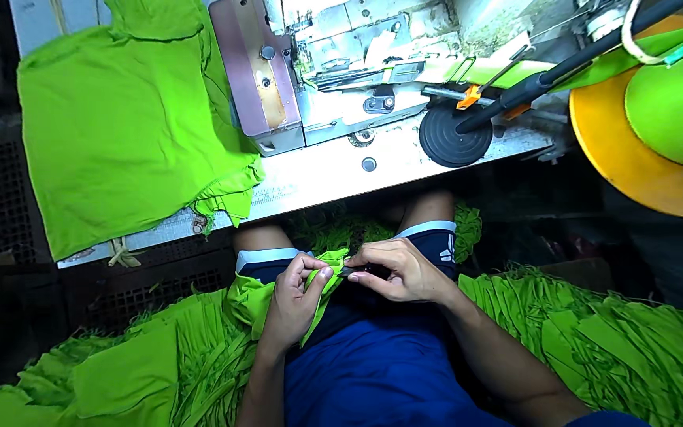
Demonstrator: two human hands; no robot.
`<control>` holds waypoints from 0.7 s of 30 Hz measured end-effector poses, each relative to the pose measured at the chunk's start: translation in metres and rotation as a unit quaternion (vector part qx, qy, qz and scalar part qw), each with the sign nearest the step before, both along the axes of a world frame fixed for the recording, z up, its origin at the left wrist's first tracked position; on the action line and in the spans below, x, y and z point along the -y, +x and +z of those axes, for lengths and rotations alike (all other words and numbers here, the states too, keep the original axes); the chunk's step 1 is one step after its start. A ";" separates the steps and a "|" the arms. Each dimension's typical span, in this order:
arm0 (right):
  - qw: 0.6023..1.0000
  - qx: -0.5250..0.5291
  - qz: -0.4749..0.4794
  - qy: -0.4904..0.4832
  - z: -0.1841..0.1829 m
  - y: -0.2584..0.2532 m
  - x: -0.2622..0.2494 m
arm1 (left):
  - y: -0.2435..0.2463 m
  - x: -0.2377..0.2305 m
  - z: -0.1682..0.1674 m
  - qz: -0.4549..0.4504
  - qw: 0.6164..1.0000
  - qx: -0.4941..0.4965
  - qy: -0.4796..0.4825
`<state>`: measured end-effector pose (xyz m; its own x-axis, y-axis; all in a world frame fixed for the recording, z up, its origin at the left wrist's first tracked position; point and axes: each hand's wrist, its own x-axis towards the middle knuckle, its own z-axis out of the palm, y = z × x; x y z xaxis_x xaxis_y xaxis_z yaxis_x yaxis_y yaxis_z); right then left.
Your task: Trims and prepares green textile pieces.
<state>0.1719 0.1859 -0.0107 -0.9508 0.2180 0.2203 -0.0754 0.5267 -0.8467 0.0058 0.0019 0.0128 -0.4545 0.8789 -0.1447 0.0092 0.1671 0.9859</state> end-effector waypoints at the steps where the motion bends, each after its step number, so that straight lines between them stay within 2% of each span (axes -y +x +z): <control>1: 1.000 -0.002 0.000 -0.003 0.000 0.000 0.000 | 0.000 0.000 0.000 -0.001 1.000 0.001 0.002; 21: 1.000 0.010 -0.018 -0.009 -0.001 0.004 0.003 | 0.000 0.000 0.000 0.005 1.000 0.004 0.004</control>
<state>0.1758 0.1826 -0.0119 -0.9462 0.2563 0.1974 -0.0396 0.5137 -0.8570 0.0059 0.0019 0.0125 -0.4628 0.8752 -0.1408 -0.0004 0.1587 0.9873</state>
